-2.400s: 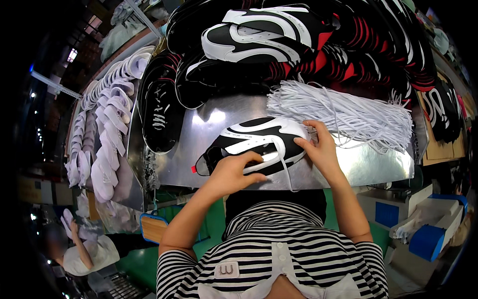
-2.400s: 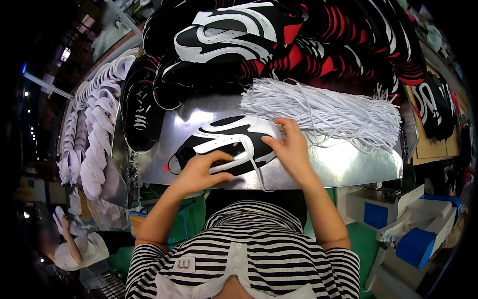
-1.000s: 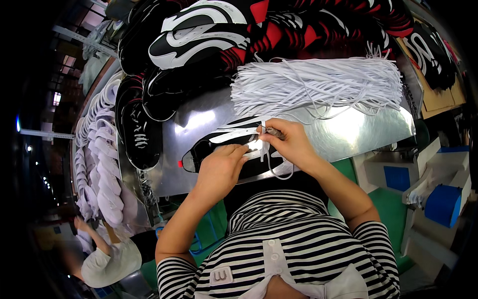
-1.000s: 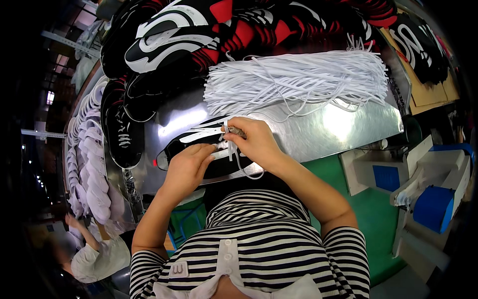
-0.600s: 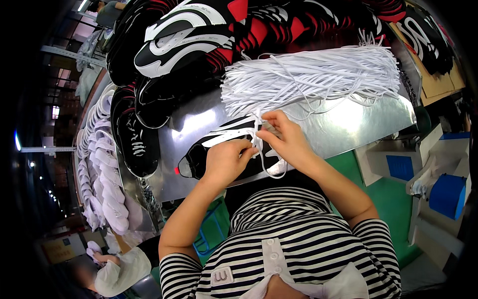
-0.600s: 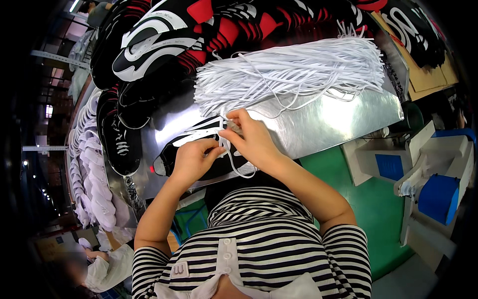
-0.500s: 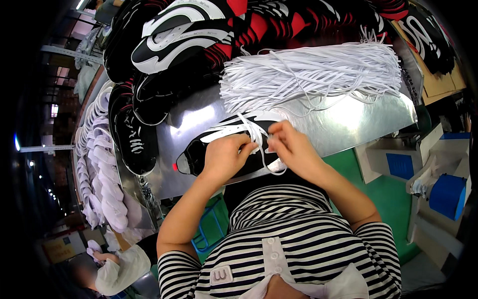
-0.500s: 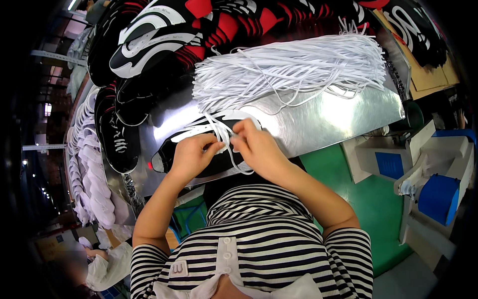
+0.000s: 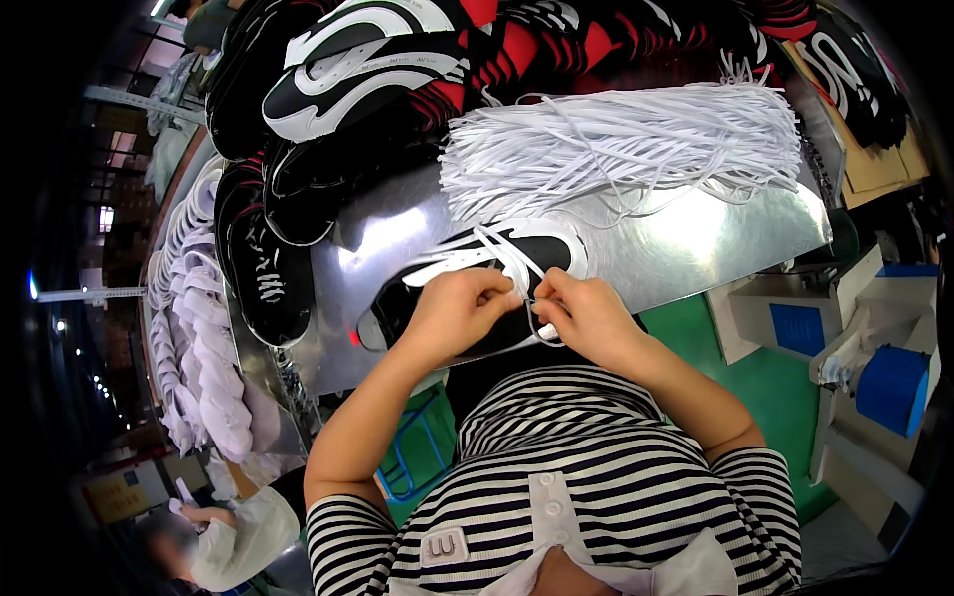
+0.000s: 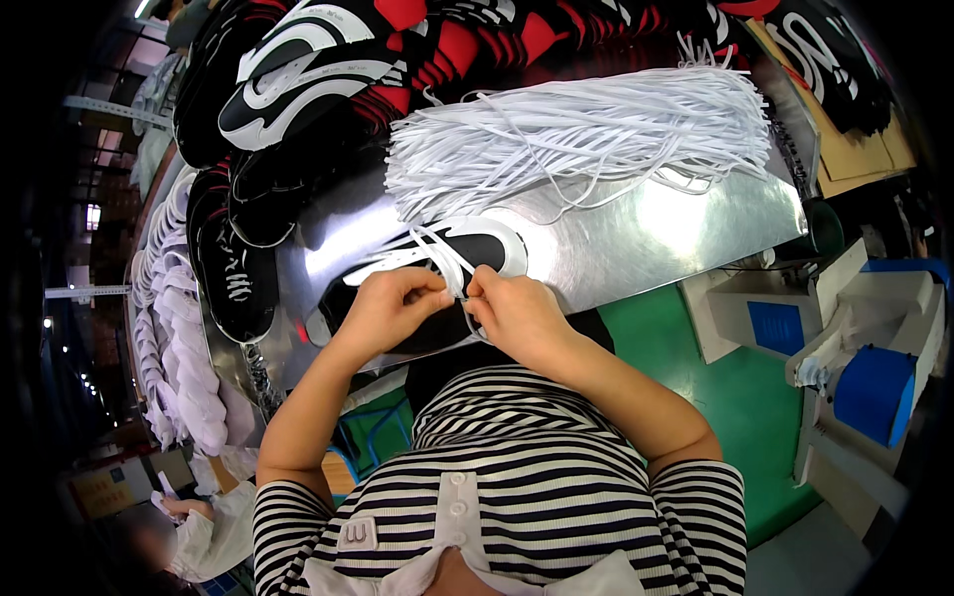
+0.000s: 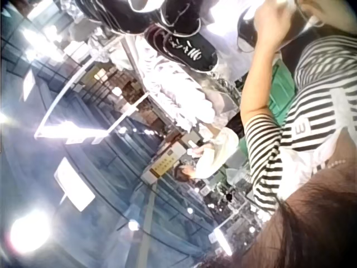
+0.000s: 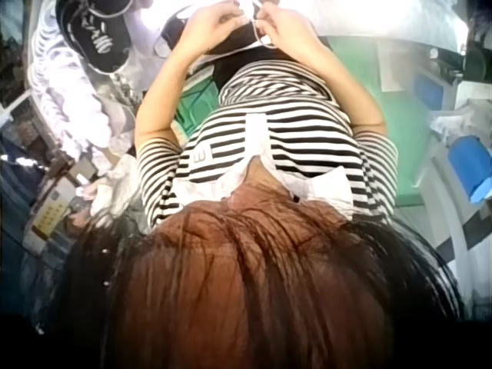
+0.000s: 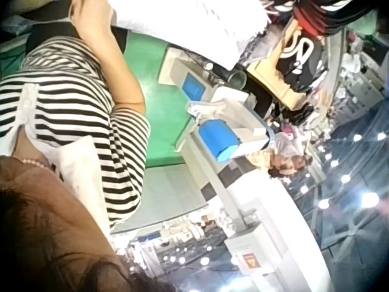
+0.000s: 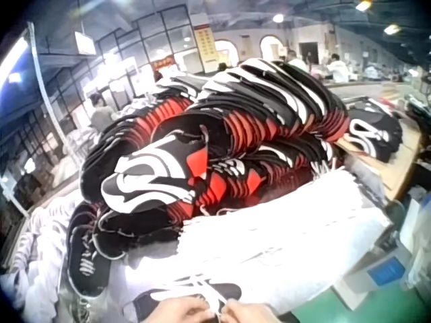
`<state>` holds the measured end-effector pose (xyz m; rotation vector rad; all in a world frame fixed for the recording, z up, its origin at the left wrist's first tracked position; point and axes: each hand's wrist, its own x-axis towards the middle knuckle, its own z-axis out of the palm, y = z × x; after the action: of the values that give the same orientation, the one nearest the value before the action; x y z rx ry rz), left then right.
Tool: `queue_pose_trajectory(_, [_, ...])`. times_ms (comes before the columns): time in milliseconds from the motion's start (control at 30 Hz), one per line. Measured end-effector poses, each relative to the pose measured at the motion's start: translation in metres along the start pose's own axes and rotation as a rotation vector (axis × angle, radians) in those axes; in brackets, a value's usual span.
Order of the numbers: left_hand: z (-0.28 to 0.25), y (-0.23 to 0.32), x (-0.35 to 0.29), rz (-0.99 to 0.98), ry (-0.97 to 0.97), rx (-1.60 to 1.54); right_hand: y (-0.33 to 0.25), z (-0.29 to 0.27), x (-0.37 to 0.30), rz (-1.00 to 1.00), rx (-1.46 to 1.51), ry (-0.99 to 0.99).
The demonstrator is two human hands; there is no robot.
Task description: The person laces a shoe by threading a white shoelace through the eyelets of a black and white sneaker upper.
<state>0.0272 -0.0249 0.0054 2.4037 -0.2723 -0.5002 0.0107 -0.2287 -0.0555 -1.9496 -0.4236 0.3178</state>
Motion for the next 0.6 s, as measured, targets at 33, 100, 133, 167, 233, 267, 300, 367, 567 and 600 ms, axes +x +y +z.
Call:
queue_pose_trajectory(33, [0.002,-0.002,-0.006,0.065,0.009,-0.125,-0.001,0.002,-0.001,-0.008,-0.06,0.027])
queue_pose_trajectory(100, [0.001,0.003,-0.012,0.059,-0.079,-0.074,-0.005,0.011,-0.006,-0.022,-0.18,0.077])
queue_pose_trajectory(133, [0.004,0.002,-0.014,0.093,-0.056,-0.082,-0.01,0.016,-0.007,0.017,-0.207,0.05])
queue_pose_trajectory(167, [0.007,0.0,-0.015,0.125,-0.033,-0.091,-0.011,0.022,-0.003,0.01,-0.208,0.067])
queue_pose_trajectory(233, [0.009,-0.003,-0.017,0.19,0.009,0.072,-0.007,0.034,0.004,-0.002,-0.207,0.095])
queue_pose_trajectory(267, [0.01,-0.005,-0.018,0.22,0.03,0.154,-0.006,0.035,0.005,-0.006,-0.179,0.097])
queue_pose_trajectory(300, [0.01,-0.003,-0.019,0.245,0.052,0.168,-0.007,0.031,0.004,0.017,-0.18,0.055])
queue_pose_trajectory(367, [0.007,0.002,-0.024,0.293,0.097,0.197,-0.009,0.019,-0.001,0.064,-0.182,-0.031])
queue_pose_trajectory(567, [0.001,-0.016,-0.062,0.485,0.334,0.435,0.0,-0.078,-0.027,0.246,0.286,-0.017])
queue_pose_trajectory(600, [0.004,-0.014,-0.064,0.545,0.342,0.427,0.002,-0.075,-0.012,0.13,0.315,0.069])
